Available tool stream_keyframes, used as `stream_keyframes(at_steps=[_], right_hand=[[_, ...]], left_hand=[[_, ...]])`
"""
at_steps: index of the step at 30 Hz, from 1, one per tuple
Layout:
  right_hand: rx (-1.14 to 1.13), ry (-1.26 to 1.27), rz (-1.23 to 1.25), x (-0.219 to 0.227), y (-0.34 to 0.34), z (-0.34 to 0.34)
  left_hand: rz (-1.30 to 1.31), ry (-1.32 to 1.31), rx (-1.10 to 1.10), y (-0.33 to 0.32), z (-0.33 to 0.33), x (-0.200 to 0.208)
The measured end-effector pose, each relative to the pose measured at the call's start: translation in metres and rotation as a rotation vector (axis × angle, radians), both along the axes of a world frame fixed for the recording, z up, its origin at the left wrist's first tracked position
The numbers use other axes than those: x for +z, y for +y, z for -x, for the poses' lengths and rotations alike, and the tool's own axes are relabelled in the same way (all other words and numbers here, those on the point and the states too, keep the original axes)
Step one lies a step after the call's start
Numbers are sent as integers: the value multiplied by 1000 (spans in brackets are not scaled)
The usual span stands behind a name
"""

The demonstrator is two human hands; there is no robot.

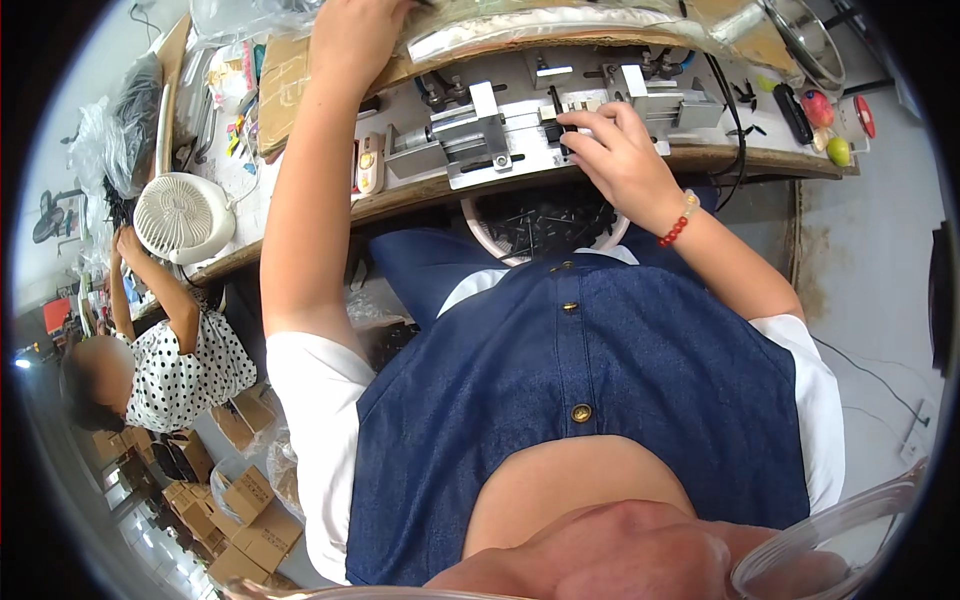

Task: The person repeatedly picks up small black plastic components from a pile on the table and inserts them into a metal jig. They manipulate the parts with their hands to fit them into the fixture, then remove them and place them back on the pile. The process is repeated continuously.

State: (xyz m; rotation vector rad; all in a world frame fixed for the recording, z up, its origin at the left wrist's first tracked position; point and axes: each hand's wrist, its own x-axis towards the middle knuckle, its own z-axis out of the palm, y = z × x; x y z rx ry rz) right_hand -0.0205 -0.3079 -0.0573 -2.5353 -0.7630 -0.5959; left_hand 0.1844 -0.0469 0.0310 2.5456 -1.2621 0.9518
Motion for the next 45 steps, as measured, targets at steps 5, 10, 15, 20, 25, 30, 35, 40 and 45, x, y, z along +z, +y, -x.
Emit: stream_keyframes(at_steps=[5,10,15,20,25,30,35,40,45], right_hand=[[-48,-65,89,-9,-3,0],[-14,-65,61,5,-4,-6],[-102,-244,-20,36,-36,-57],[-221,-157,-69,69,-56,-125],[-240,102,31,78,-60,-145],[-195,26,-247,85,-50,-123],[-124,255,-683,87,-52,-90],[108,379,-836,65,-51,-54],[36,207,-396,42,-21,2]], left_hand=[[291,165,-29,-32,4,-5],[904,831,-337,-34,38,5],[963,1054,-220,-46,114,-31],[782,1048,-175,-57,169,-81],[502,831,-104,-68,173,-100],[515,680,-71,-77,174,-116],[509,549,-89,-80,175,-119],[510,603,-99,-74,171,-97],[449,-10,94,-36,89,-54]])
